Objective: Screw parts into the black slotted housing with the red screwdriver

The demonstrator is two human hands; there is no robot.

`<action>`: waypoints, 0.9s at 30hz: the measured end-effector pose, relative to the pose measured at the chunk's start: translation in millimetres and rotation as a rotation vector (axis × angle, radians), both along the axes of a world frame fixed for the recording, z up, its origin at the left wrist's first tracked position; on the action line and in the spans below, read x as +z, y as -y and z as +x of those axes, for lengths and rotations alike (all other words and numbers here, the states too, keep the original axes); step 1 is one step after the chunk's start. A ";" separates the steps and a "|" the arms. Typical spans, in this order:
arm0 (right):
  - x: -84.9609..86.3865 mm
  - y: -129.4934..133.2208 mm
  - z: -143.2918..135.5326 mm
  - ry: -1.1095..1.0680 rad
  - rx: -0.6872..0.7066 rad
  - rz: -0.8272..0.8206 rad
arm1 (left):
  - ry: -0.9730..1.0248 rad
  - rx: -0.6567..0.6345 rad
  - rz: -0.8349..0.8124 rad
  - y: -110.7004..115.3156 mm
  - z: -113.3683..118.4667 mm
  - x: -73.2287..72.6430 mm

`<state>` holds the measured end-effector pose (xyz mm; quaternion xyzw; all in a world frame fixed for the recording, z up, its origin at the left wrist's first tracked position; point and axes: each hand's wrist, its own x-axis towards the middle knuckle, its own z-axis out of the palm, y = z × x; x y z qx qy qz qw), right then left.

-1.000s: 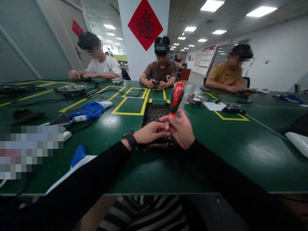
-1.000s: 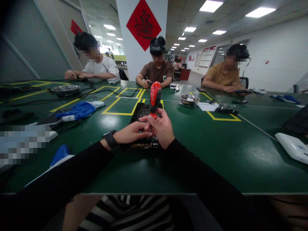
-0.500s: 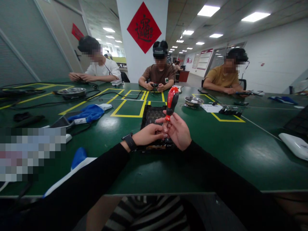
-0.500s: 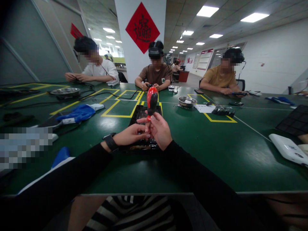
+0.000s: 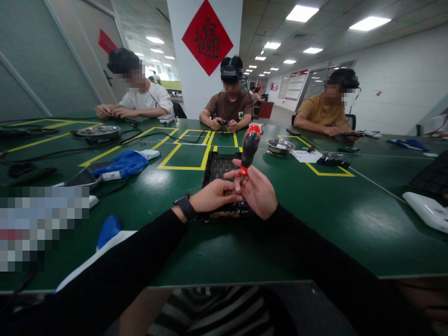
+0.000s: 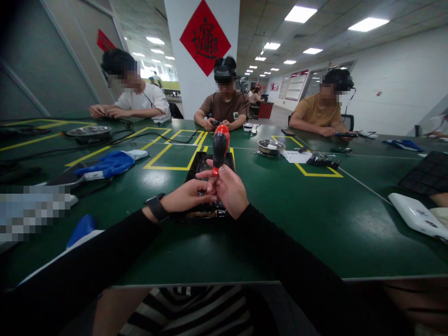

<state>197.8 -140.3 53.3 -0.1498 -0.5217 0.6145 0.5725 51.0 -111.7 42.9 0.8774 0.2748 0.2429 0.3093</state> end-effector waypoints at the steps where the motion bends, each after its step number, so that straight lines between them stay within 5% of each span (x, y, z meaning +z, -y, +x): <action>1: -0.8 -0.7 -0.3 0.010 -0.008 -0.001 | -0.004 -0.005 -0.008 0.1 0.1 -0.2; 9: -4.7 -2.6 -3.0 0.043 -0.084 0.018 | 0.009 -0.031 0.020 1.5 0.7 1.8; 17: -0.7 0.3 1.6 -0.067 0.039 -0.016 | 0.025 -0.029 0.023 1.6 0.6 1.4; 27: -4.6 -0.6 -2.2 0.037 -0.069 0.021 | 0.043 -0.057 -0.015 1.2 0.5 2.1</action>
